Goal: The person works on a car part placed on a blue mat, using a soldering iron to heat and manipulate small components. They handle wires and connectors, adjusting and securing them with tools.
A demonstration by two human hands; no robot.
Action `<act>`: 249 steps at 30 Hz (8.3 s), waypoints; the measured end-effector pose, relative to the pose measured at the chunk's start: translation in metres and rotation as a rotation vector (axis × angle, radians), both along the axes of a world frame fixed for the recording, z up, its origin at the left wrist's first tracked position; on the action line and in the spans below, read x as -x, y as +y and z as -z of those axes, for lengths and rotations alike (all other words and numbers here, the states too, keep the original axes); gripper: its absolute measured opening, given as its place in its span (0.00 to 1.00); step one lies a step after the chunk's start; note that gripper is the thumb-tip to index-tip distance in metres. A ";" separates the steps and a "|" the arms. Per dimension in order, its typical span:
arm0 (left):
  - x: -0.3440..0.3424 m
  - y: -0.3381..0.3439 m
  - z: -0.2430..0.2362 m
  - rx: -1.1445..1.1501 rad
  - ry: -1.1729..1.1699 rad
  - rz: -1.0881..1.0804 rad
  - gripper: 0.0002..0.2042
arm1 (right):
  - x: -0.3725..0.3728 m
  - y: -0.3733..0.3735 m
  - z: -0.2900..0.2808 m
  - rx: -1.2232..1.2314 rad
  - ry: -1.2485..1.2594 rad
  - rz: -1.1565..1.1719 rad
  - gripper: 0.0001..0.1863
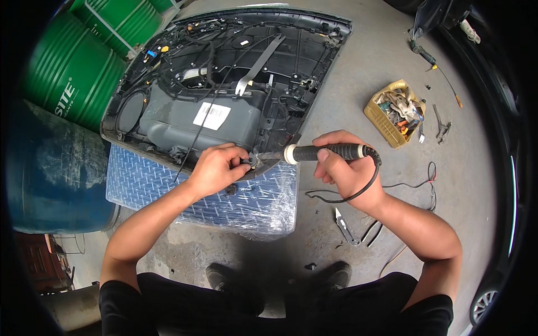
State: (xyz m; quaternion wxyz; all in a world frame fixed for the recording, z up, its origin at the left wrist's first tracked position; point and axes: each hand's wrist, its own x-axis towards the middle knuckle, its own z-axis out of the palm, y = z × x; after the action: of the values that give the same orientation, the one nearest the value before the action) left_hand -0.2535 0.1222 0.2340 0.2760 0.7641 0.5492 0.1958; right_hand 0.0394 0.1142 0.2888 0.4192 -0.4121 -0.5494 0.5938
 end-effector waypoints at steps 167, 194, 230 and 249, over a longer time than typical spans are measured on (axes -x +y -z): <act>0.000 0.003 -0.002 0.024 0.059 -0.002 0.10 | -0.008 0.021 0.016 0.155 0.009 0.069 0.15; 0.001 0.004 0.000 0.027 0.045 -0.025 0.09 | -0.007 0.021 0.017 0.157 -0.010 0.069 0.16; 0.001 0.011 -0.006 0.088 0.005 -0.079 0.08 | -0.008 0.012 0.009 0.122 -0.038 0.108 0.15; 0.038 -0.014 -0.037 -0.289 0.585 0.327 0.16 | -0.011 0.010 0.020 -0.494 -0.229 0.150 0.19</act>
State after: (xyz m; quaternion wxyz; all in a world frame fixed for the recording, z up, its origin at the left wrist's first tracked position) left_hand -0.2915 0.1081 0.2712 0.0241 0.8966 0.4421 -0.0025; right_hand 0.0507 0.1238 0.2683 0.4852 -0.4013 -0.6892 0.3585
